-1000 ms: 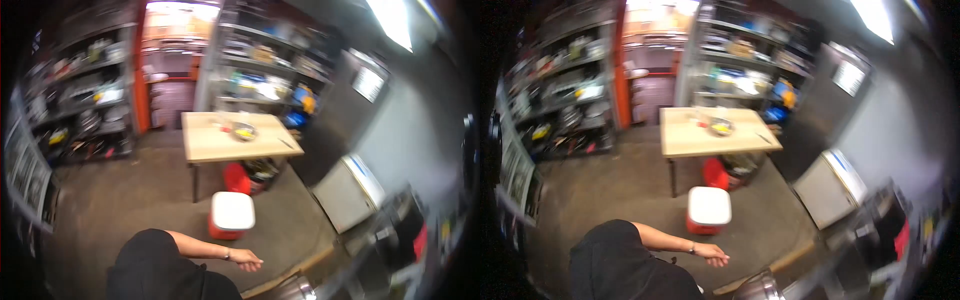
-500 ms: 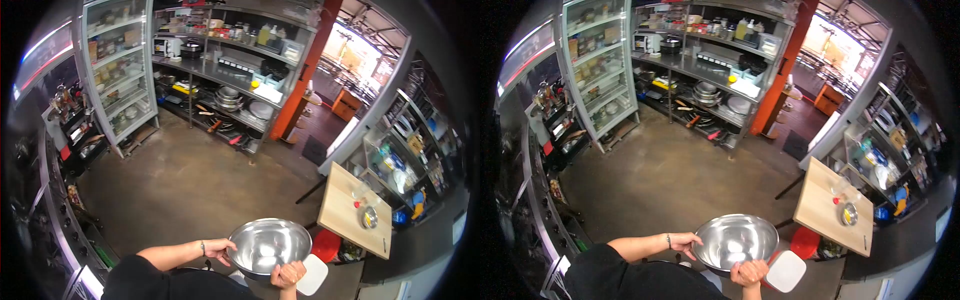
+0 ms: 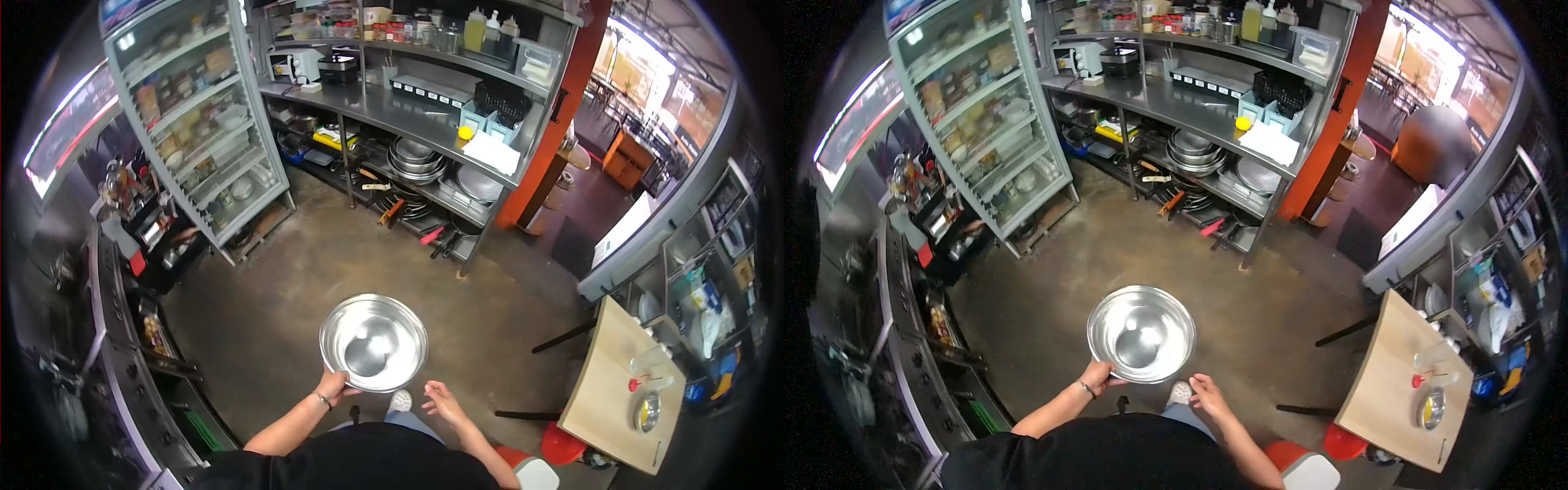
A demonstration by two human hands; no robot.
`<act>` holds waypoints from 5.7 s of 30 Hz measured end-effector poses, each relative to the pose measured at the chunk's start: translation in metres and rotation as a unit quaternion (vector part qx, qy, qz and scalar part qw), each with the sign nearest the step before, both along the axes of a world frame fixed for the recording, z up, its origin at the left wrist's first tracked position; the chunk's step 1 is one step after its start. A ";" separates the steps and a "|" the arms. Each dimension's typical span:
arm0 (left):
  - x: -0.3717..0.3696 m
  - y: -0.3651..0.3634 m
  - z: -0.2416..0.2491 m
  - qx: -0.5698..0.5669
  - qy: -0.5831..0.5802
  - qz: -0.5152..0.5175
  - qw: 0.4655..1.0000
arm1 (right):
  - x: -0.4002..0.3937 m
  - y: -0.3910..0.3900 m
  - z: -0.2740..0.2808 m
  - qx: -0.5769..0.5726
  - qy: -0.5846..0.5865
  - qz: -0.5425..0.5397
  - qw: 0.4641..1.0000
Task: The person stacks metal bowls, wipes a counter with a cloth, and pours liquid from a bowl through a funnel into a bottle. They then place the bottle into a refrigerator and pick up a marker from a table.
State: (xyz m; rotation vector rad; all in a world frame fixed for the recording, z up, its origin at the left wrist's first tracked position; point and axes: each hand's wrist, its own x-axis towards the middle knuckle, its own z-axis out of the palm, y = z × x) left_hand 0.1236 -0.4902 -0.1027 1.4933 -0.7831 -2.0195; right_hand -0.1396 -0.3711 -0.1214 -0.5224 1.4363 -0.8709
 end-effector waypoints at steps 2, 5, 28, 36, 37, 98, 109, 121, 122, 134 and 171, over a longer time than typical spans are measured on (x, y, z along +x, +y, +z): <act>-0.013 -0.036 0.010 0.007 -0.017 0.070 0.997 | -0.015 -0.045 -0.002 -0.012 -0.008 0.042 0.999; -0.020 -0.086 0.015 0.027 -0.007 0.104 0.994 | -0.039 -0.119 -0.003 0.001 -0.028 0.050 0.998; -0.048 -0.500 0.001 0.017 -0.045 0.121 0.991 | -0.132 -0.703 -0.010 -0.037 -0.173 -0.216 0.960; -0.077 -0.589 0.006 0.056 -0.098 0.201 0.973 | -0.195 -0.885 -0.087 -0.044 -0.093 -0.333 0.937; -0.081 -0.598 0.006 0.058 -0.108 0.216 0.969 | -0.198 -0.896 -0.103 -0.017 -0.080 -0.337 0.938; -0.048 -0.719 -0.044 -0.014 0.032 0.045 0.998 | -0.217 -0.883 -0.160 0.111 -0.187 -0.297 0.930; -0.083 -0.730 -0.051 0.054 0.103 0.028 0.993 | -0.165 -0.856 -0.146 -0.139 -0.087 -0.396 0.903; -0.124 -0.748 0.006 0.093 -0.001 -0.033 0.995 | -0.158 -0.859 -0.245 -0.242 -0.181 -0.430 0.851; -0.120 -0.747 0.011 0.095 -0.007 -0.034 0.995 | -0.158 -0.859 -0.249 -0.249 -0.201 -0.434 0.842; -0.120 -0.748 0.051 0.148 -0.022 -0.014 0.989 | -0.171 -0.856 -0.153 -0.204 0.084 -0.376 0.900; -0.082 -0.699 -0.130 0.087 0.034 0.046 0.995 | -0.073 -0.740 -0.035 0.086 -0.197 -0.231 0.949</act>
